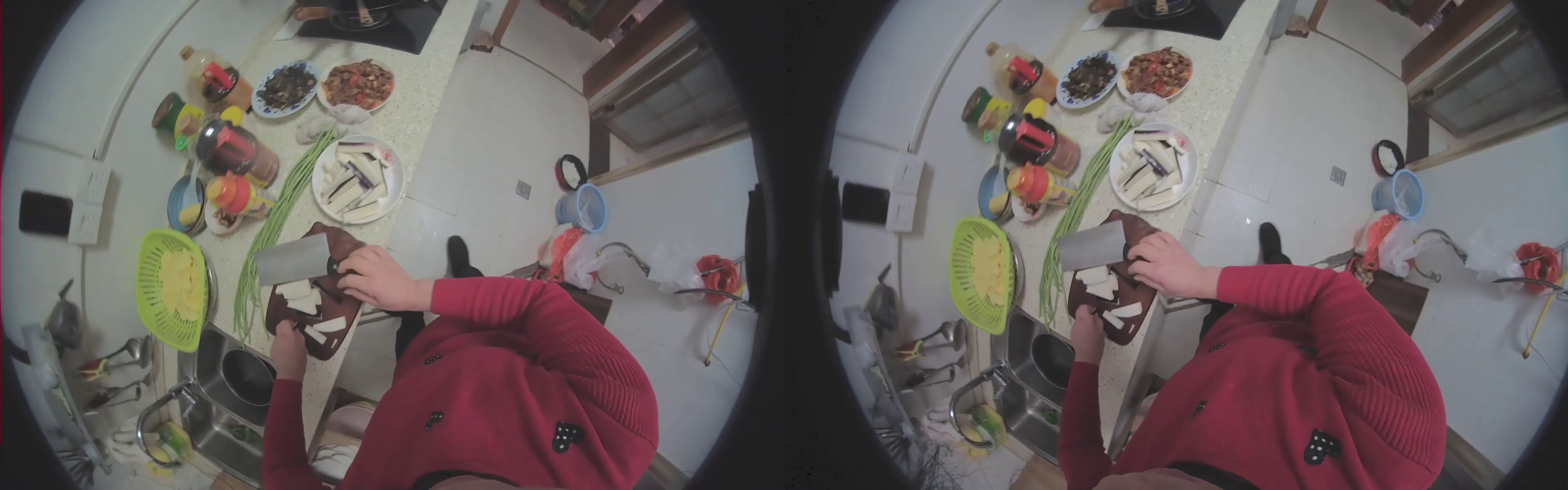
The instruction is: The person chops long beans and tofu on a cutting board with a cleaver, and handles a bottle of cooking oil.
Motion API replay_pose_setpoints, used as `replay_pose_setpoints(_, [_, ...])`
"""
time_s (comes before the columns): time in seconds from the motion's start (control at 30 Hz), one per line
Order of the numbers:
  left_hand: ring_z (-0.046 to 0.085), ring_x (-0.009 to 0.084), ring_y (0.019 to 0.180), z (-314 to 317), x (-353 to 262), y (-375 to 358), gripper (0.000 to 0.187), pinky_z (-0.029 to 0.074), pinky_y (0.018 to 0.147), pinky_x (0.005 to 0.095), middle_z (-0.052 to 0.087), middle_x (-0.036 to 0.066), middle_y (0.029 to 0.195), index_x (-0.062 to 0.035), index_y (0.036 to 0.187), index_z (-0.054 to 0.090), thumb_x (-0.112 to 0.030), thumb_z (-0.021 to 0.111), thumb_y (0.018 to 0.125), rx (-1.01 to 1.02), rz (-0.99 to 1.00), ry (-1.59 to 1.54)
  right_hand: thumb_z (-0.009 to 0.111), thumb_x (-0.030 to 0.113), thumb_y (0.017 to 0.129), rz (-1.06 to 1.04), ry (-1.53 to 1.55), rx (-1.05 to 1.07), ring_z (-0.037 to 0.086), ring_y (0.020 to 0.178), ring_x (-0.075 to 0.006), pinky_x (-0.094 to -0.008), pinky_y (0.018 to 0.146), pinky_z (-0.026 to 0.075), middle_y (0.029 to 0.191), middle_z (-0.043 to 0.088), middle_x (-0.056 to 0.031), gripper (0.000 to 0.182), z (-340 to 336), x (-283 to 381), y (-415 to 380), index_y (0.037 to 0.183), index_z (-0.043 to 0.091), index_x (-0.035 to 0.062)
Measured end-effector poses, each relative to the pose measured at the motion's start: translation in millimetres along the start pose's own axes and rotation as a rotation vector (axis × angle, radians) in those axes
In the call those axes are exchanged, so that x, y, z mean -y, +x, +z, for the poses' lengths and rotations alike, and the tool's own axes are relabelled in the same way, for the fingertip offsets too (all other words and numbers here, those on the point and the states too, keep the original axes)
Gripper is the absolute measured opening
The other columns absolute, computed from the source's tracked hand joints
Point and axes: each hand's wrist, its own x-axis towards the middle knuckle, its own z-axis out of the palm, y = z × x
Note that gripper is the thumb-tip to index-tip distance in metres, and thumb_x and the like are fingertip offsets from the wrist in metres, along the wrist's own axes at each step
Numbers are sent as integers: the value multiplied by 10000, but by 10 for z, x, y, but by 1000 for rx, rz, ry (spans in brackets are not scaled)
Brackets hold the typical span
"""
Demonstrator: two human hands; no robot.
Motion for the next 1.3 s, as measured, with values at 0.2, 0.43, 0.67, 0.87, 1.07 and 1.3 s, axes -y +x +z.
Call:
replay_pose_setpoints(0.2, [532,258,903,-385,-705,268,160,398,858,352,573,112,956,-31,991,531,-106,520,850,-118,-292,-541,498,242,935,523,568,-179,542,872,-216,-330,776,409,972,588,-54,194,-548,-426,-528,976,610,89])
replay_pose_setpoints(0.43, [495,283,1034,-647,-3958,1377,244,425,850,350,504,173,1100,4,1084,493,-99,529,866,215,238,-725,532,345,846,1302,1999,-355,529,734,-93,-237,632,434,834,575,22,236,-1567,-1393,-1156,937,611,142])
replay_pose_setpoints(0.67, [249,429,1277,-660,-6462,1753,558,313,1042,432,285,342,1315,128,1275,314,20,486,756,463,928,-302,536,145,822,971,2288,-1131,576,734,-157,-267,714,486,764,593,-30,99,-2972,-2463,-2437,812,592,63])
replay_pose_setpoints(0.87, [327,432,1248,-578,-7462,1891,486,367,999,430,255,310,1375,65,1263,378,4,519,802,551,1246,-433,555,47,815,980,1570,-1779,571,726,-148,-280,719,492,780,579,-55,51,-3682,-3298,-3941,861,546,27])
replay_pose_setpoints(1.07, [424,375,1196,-376,-7258,2598,373,378,997,406,360,248,1336,-4,1186,515,-64,565,821,614,1140,-500,465,280,837,1629,587,-2058,554,679,-123,-266,604,463,746,556,-25,194,-4548,-4030,-5452,863,580,126])
replay_pose_setpoints(1.3, [469,337,1084,-309,-6088,3894,313,366,969,413,508,189,1151,-40,1129,542,-144,558,834,304,798,-527,351,307,914,1873,-360,-716,492,1070,-261,-404,916,355,1195,493,-132,393,-4955,-5309,-5761,1228,450,92])
